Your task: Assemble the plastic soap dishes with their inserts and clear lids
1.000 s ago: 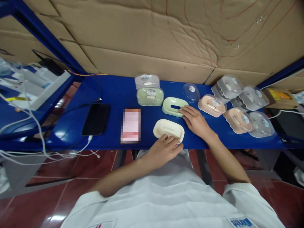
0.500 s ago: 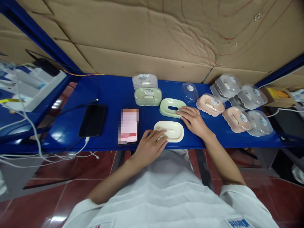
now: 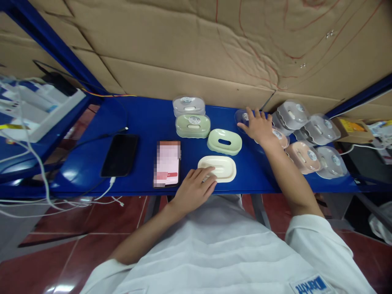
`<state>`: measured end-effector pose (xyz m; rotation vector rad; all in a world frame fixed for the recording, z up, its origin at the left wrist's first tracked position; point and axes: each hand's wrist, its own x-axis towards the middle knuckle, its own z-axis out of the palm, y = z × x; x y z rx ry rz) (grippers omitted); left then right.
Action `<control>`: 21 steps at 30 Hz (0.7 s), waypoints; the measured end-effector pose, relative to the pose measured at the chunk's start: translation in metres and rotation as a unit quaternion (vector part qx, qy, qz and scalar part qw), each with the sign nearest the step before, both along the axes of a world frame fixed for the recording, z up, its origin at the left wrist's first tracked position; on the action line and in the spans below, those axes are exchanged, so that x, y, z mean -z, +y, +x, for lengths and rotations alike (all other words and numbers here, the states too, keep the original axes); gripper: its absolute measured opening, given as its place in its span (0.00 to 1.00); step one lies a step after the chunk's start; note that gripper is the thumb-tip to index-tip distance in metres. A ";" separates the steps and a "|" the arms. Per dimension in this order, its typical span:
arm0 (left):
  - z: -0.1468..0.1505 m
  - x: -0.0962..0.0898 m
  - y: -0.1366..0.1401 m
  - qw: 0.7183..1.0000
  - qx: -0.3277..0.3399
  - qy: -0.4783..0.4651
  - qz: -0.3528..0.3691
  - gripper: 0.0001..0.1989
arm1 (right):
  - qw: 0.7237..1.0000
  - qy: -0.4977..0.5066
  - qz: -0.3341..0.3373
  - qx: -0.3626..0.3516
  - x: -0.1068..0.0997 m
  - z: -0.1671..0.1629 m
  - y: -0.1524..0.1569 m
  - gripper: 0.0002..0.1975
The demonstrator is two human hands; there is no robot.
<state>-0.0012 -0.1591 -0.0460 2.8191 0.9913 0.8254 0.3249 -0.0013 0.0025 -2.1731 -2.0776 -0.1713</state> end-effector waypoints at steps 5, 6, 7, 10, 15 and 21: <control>0.000 -0.002 0.000 1.000 -0.007 -0.005 -0.018 0.08 | 0.993 0.002 -0.119 0.025 0.001 -0.001 0.027 0.42; 0.000 -0.002 0.000 1.000 -0.007 -0.005 -0.019 0.08 | 0.992 0.000 -0.123 0.008 0.000 0.000 0.025 0.40; 0.000 -0.002 0.000 1.000 -0.005 -0.006 -0.019 0.08 | 0.992 0.001 -0.123 -0.015 0.000 0.000 0.019 0.38; 0.000 -0.002 0.000 1.000 -0.004 -0.008 -0.014 0.08 | 0.988 0.042 -0.093 -0.120 0.001 0.001 -0.004 0.30; 0.001 -0.001 0.000 1.000 -0.010 -0.001 -0.023 0.08 | 0.949 0.173 -0.007 -0.264 0.002 -0.010 -0.055 0.23; 0.001 0.005 0.001 0.999 -0.036 -0.019 -0.017 0.11 | 0.940 0.139 -0.004 -0.310 0.006 -0.026 -0.094 0.20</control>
